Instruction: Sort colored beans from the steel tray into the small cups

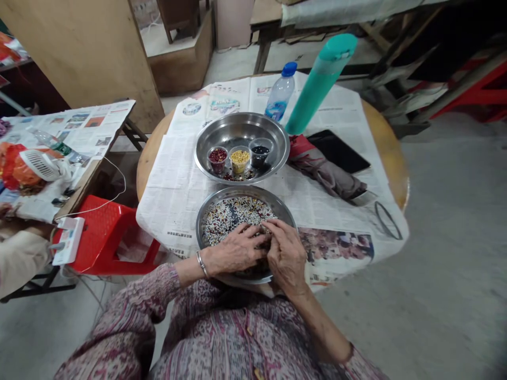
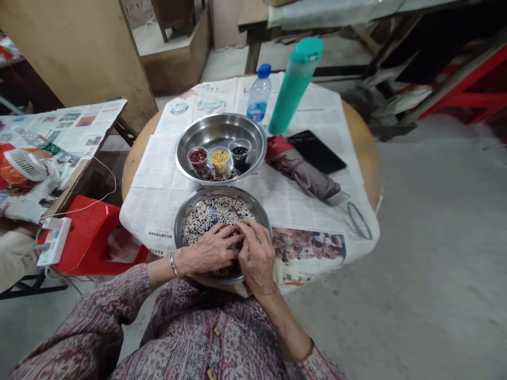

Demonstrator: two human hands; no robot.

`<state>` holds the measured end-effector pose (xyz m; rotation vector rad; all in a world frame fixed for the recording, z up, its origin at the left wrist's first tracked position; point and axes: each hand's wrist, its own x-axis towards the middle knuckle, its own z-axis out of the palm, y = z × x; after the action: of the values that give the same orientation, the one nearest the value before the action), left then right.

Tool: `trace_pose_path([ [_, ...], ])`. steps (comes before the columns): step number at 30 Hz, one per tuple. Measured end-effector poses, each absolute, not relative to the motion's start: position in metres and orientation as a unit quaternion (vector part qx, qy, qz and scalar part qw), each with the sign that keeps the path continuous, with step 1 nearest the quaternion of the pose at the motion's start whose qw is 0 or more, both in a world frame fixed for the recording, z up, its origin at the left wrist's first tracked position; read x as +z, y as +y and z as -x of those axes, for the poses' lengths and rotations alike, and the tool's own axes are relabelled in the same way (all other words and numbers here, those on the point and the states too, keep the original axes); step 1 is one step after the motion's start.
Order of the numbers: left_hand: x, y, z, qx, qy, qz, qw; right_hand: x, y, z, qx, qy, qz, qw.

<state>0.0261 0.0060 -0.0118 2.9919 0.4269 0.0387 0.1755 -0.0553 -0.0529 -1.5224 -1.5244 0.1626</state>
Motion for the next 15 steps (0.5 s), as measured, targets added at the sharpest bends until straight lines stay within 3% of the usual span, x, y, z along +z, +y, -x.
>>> trace_pose_path([
  [9, -0.005, 0.057, -0.014, -0.024, 0.327, -0.945, 0.013, -0.048, -0.054, -0.175, 0.055, -0.625, 0.620, 0.471],
  [15, 0.010, 0.030, 0.023, -0.022, 0.399, -0.915, 0.047, -0.047, -0.051, -0.175, 0.052, -0.630, 0.628, 0.454],
])
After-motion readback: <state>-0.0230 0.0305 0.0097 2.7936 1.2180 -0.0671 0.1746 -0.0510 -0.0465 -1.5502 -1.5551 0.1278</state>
